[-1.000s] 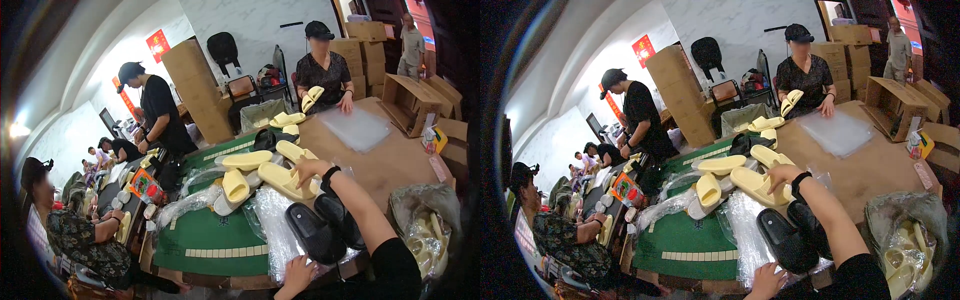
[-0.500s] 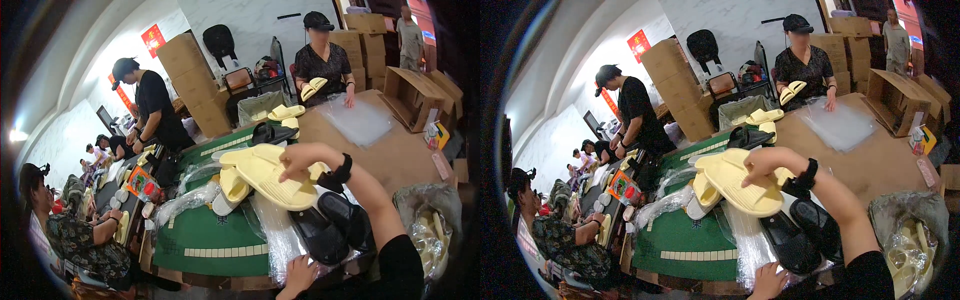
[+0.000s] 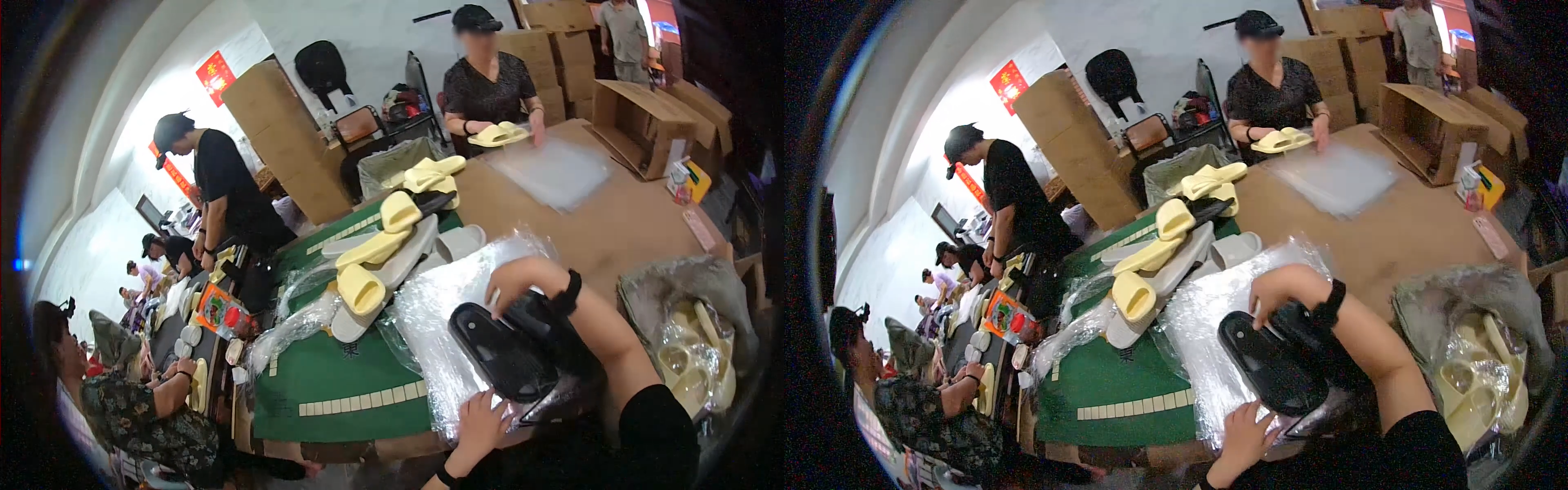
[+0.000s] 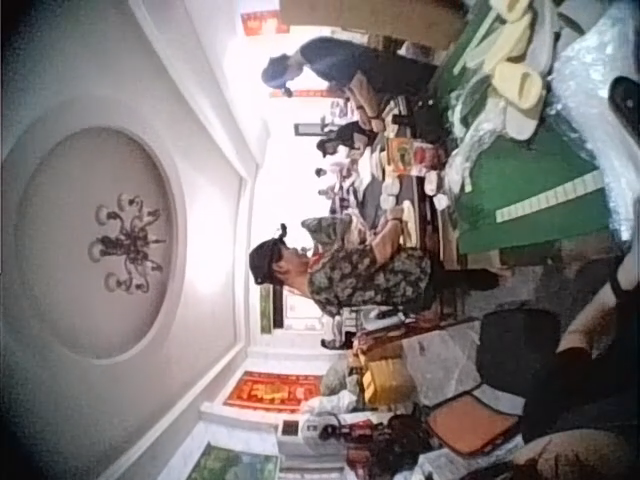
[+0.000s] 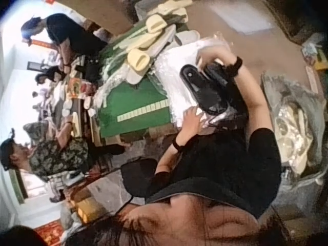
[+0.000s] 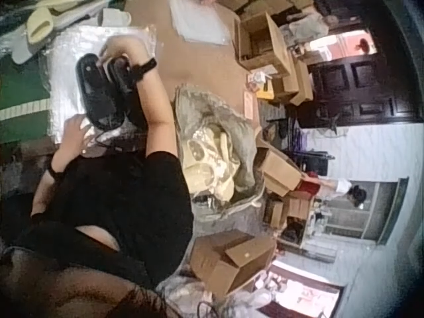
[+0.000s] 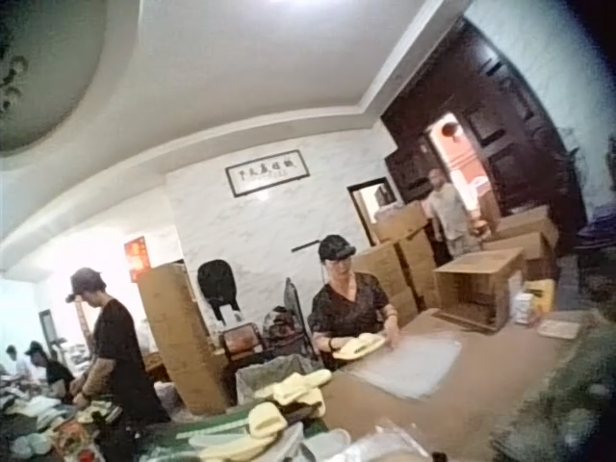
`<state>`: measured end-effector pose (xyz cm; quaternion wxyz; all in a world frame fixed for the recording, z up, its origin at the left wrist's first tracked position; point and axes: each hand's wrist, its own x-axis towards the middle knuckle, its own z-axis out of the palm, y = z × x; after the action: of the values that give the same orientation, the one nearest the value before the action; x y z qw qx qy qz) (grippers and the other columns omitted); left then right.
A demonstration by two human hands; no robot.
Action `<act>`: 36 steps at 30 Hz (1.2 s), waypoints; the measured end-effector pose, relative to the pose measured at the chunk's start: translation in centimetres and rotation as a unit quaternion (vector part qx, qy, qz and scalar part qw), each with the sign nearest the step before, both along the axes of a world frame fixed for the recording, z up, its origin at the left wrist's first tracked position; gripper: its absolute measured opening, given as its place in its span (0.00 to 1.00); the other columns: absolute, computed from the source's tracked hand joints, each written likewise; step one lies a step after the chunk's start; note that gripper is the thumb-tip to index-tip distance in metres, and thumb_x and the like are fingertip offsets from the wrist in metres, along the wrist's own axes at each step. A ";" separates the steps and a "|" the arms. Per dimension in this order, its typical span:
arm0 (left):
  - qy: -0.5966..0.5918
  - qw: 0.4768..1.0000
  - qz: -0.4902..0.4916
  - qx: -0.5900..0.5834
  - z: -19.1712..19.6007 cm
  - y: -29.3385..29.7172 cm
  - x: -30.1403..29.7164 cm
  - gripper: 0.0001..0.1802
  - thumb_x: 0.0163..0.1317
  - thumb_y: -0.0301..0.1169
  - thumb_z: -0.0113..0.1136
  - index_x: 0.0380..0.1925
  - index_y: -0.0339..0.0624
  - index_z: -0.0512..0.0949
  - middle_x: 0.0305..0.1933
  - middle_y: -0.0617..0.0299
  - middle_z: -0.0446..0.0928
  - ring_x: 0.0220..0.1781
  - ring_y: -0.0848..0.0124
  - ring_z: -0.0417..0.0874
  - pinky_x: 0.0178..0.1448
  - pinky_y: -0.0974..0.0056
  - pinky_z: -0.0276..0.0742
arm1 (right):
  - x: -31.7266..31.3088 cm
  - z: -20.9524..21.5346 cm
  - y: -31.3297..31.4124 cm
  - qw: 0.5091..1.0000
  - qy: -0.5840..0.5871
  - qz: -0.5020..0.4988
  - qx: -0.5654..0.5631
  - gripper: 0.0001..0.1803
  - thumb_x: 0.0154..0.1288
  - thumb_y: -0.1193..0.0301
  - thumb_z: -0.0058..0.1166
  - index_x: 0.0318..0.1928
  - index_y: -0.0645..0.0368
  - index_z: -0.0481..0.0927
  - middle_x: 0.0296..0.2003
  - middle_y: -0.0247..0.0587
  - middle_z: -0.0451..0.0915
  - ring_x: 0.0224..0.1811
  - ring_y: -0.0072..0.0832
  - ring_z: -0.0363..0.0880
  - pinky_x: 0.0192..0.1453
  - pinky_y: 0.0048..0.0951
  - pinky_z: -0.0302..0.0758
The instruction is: Packing slippers into plastic bags and placing them into a large sack in a factory environment.
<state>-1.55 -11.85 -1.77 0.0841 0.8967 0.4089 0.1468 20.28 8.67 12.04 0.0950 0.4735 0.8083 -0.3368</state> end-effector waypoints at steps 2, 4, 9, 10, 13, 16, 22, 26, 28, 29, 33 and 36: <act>0.015 1.000 -0.007 0.003 0.5 0.1 0.1 0.20 0.52 0.43 0.61 0.43 0.47 0.79 0.55 0.47 0.68 0.57 0.53 0.66 0.55 0.51 0.60 | 1.3 -3.6 -2.7 1.000 -0.005 0.020 -0.001 0.30 0.47 0.50 0.63 0.49 0.54 0.79 0.38 0.42 0.82 0.38 0.34 0.81 0.44 0.30 0.74; 0.010 1.000 -0.014 0.010 0.1 0.3 0.1 0.20 0.52 0.43 0.61 0.43 0.46 0.79 0.55 0.48 0.68 0.57 0.54 0.66 0.55 0.51 0.60 | 1.3 -3.6 -6.9 0.998 -0.023 -0.003 0.059 0.32 0.48 0.46 0.60 0.50 0.52 0.78 0.42 0.43 0.81 0.44 0.38 0.79 0.48 0.35 0.73; 0.019 0.999 0.001 0.034 0.6 0.2 0.5 0.18 0.53 0.41 0.59 0.42 0.48 0.79 0.54 0.52 0.69 0.55 0.57 0.68 0.56 0.53 0.61 | 2.4 -5.1 -10.6 0.992 -0.052 -0.079 0.087 0.34 0.49 0.42 0.57 0.50 0.52 0.76 0.44 0.46 0.79 0.47 0.44 0.76 0.49 0.39 0.72; 0.026 0.999 0.001 0.040 0.4 0.0 0.5 0.18 0.53 0.42 0.59 0.43 0.47 0.79 0.55 0.51 0.69 0.55 0.57 0.68 0.55 0.53 0.62 | 2.9 -5.7 -10.8 0.989 -0.026 -0.083 0.121 0.32 0.50 0.42 0.55 0.46 0.53 0.78 0.40 0.47 0.80 0.45 0.45 0.77 0.47 0.40 0.72; 0.049 0.998 -0.009 0.042 0.0 0.0 0.4 0.21 0.55 0.44 0.58 0.46 0.46 0.77 0.58 0.47 0.66 0.56 0.52 0.67 0.54 0.52 0.63 | 4.3 -5.6 -11.2 0.975 0.069 -0.138 0.158 0.34 0.49 0.41 0.55 0.45 0.58 0.78 0.39 0.49 0.80 0.43 0.45 0.78 0.46 0.41 0.73; 0.023 0.997 -0.002 0.073 0.4 -0.2 0.6 0.22 0.54 0.42 0.58 0.49 0.48 0.76 0.59 0.48 0.66 0.54 0.56 0.69 0.53 0.55 0.64 | 3.9 -3.8 -12.7 0.907 0.234 -0.312 0.160 0.29 0.54 0.48 0.57 0.40 0.64 0.77 0.32 0.48 0.80 0.37 0.37 0.81 0.39 0.36 0.75; 0.064 0.996 -0.006 0.065 1.0 0.4 0.2 0.24 0.55 0.43 0.57 0.52 0.48 0.74 0.59 0.46 0.66 0.54 0.53 0.69 0.54 0.54 0.64 | 1.6 -6.3 -12.5 0.627 0.624 -0.450 -0.125 0.34 0.66 0.64 0.48 0.64 0.61 0.46 0.46 0.52 0.70 0.34 0.32 0.78 0.39 0.26 0.78; 0.059 0.996 -0.004 0.068 1.1 0.8 0.8 0.25 0.56 0.44 0.57 0.54 0.50 0.73 0.59 0.46 0.66 0.55 0.53 0.69 0.55 0.53 0.62 | 2.8 -12.9 -10.5 0.721 0.513 -0.466 0.001 0.46 0.58 0.75 0.49 0.65 0.75 0.31 0.28 0.42 0.76 0.27 0.25 0.75 0.33 0.23 0.73; 0.064 0.996 0.008 0.068 1.3 0.8 0.6 0.27 0.55 0.43 0.58 0.55 0.47 0.71 0.58 0.48 0.68 0.54 0.54 0.70 0.54 0.53 0.64 | 2.7 -12.7 -10.4 0.753 0.473 -0.457 0.017 0.45 0.58 0.75 0.49 0.65 0.75 0.33 0.27 0.41 0.76 0.27 0.24 0.74 0.31 0.23 0.73; 0.065 0.996 0.009 0.068 1.3 0.9 0.5 0.27 0.55 0.43 0.58 0.55 0.47 0.71 0.58 0.48 0.68 0.54 0.54 0.70 0.54 0.53 0.64 | 2.7 -12.7 -10.3 0.783 0.431 -0.448 0.035 0.44 0.58 0.76 0.48 0.66 0.75 0.35 0.27 0.39 0.76 0.27 0.23 0.74 0.30 0.22 0.73; 0.031 0.998 0.025 0.044 1.1 0.7 0.2 0.29 0.53 0.41 0.61 0.54 0.41 0.69 0.57 0.50 0.69 0.54 0.55 0.70 0.53 0.54 0.64 | 2.0 -12.3 -10.2 0.721 0.489 -0.487 0.059 0.44 0.58 0.76 0.50 0.66 0.74 0.36 0.30 0.40 0.78 0.27 0.22 0.74 0.27 0.22 0.72; 0.033 0.998 0.026 0.049 0.9 0.6 0.2 0.30 0.53 0.41 0.61 0.54 0.40 0.69 0.56 0.51 0.70 0.53 0.55 0.71 0.53 0.54 0.65 | 1.0 -10.1 -10.5 0.651 0.628 -0.426 -0.009 0.38 0.58 0.72 0.51 0.66 0.69 0.49 0.39 0.47 0.79 0.32 0.30 0.78 0.35 0.29 0.77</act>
<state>-1.35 -11.26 -0.84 0.0229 0.8930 0.4273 0.1394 21.30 -1.84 1.91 -0.5857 0.4401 0.3808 -0.5642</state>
